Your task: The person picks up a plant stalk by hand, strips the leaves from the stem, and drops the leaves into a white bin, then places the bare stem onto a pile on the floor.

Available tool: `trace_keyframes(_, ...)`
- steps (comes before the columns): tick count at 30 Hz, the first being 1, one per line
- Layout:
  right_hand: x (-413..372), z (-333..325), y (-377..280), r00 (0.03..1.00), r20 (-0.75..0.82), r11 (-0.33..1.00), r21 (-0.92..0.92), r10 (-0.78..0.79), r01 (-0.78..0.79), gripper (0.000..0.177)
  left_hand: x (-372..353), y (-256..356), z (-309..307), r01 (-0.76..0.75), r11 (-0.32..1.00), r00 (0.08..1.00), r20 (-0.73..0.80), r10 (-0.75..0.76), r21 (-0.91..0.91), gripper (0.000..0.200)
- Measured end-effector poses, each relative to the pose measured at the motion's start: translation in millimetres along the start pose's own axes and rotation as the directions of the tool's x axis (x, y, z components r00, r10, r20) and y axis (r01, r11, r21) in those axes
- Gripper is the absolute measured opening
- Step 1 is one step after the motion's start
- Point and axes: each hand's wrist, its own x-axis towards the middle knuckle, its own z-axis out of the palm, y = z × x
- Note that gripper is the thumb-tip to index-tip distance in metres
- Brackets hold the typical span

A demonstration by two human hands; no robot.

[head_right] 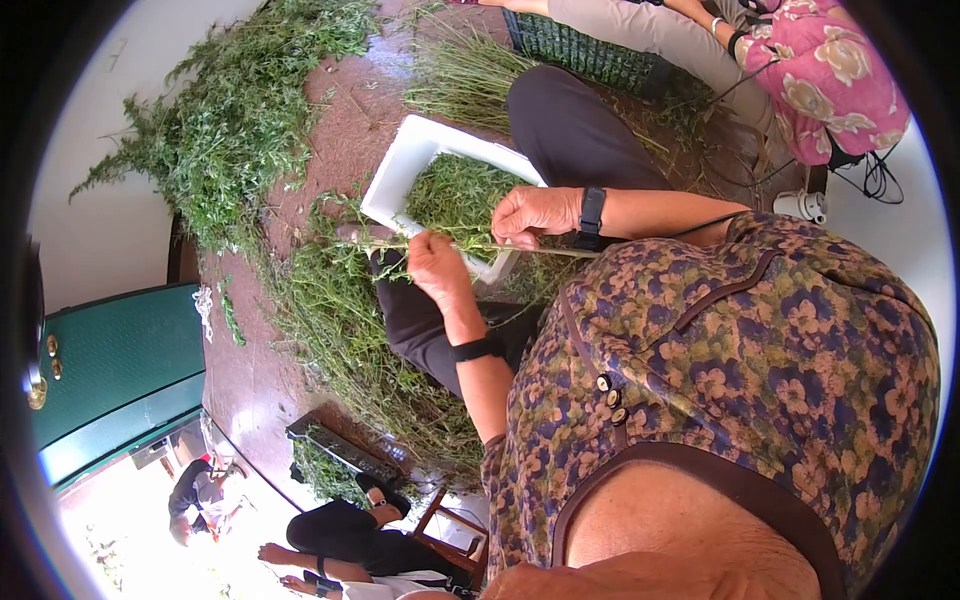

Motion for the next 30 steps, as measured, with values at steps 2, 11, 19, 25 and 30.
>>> trace_keyframes(2, -1.8, -0.2, -0.4, 0.997, -0.066, 0.996, -0.089, -0.035, 0.029, 0.023, 5.9, -0.2, -12.8, 0.099, 0.981, 0.995, -0.002, -0.101, -0.164, 0.008)
trace_keyframes(11, -4.0, 26.3, -10.4, 0.916, -0.332, 0.814, -0.581, -0.225, -0.011, 0.022, -18.4, 9.0, 9.1, 0.154, 0.902, 0.954, 0.298, -0.03, -0.404, 0.046)
trace_keyframes(19, -2.1, 22.5, -2.2, 0.888, -0.197, 0.548, -0.833, -0.416, 0.071, 0.018, -20.9, 33.7, 11.2, 0.07, 0.997, 0.993, 0.095, -0.074, 0.04, 0.033)
trace_keyframes(25, -1.3, 22.0, -1.3, 0.875, -0.188, 0.506, -0.859, -0.445, 0.073, 0.015, -22.1, 30.0, 13.2, -0.047, 0.992, 0.998, 0.05, 0.041, 0.115, 0.011)
trace_keyframes(30, -1.2, 21.2, -1.8, 0.882, -0.176, 0.513, -0.854, -0.438, 0.084, 0.017, -21.0, 28.5, 11.8, -0.112, 0.983, 0.993, 0.037, 0.108, 0.146, 0.009)
